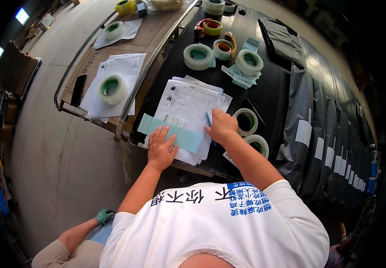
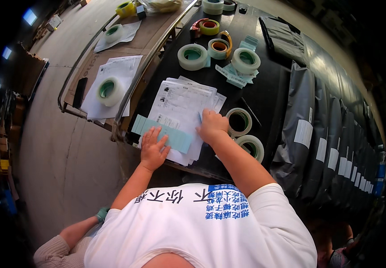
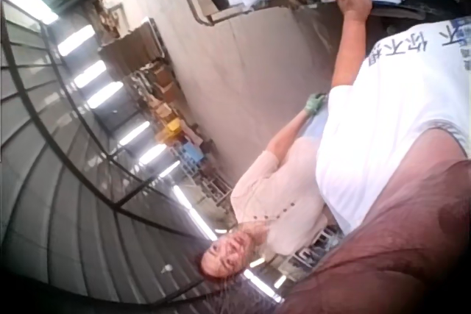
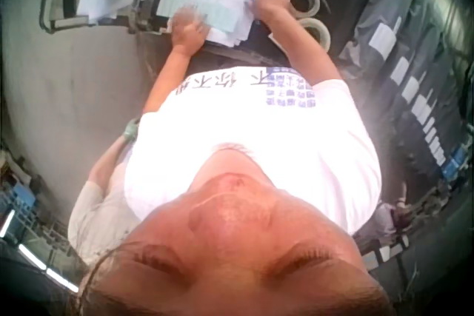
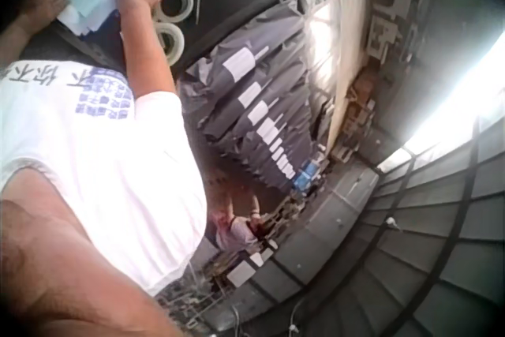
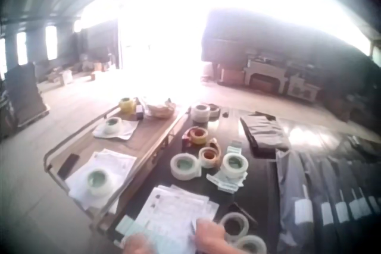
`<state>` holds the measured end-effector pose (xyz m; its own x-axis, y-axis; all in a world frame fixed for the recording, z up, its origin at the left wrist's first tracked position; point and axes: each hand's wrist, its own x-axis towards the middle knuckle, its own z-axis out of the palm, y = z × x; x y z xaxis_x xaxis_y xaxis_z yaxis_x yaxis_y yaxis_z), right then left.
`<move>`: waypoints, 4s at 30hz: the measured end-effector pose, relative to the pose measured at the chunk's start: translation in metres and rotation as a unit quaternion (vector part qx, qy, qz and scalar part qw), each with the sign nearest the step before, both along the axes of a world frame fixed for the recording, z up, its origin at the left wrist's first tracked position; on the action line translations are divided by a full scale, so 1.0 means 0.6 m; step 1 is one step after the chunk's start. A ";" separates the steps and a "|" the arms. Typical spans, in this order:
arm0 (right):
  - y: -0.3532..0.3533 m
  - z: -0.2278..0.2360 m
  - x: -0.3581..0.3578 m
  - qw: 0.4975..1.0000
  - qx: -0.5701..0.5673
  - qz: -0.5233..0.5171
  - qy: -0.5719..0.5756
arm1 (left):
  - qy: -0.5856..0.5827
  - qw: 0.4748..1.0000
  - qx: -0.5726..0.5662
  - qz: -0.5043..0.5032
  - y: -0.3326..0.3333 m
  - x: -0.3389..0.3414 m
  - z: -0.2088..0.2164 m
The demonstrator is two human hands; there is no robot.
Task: The person peels labels from a roll and sticks them onto wrapped packages by hand, then handles shipping labels, papers, and tape rolls at the workstation.
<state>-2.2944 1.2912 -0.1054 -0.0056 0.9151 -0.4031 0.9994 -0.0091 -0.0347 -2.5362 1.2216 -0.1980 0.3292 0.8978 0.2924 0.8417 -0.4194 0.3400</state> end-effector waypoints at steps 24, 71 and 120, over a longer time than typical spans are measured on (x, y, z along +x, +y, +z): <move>0.141 -0.061 0.032 0.982 0.127 -0.085 0.115 | 0.001 0.999 -0.033 -0.017 0.005 0.000 -0.006; 0.135 -0.056 -0.122 0.957 -0.172 0.176 0.156 | -0.173 0.981 -0.020 0.089 0.002 0.048 0.008; 0.410 0.064 0.387 0.534 0.085 -0.322 0.777 | -0.395 0.804 -0.412 -0.166 0.778 0.362 0.297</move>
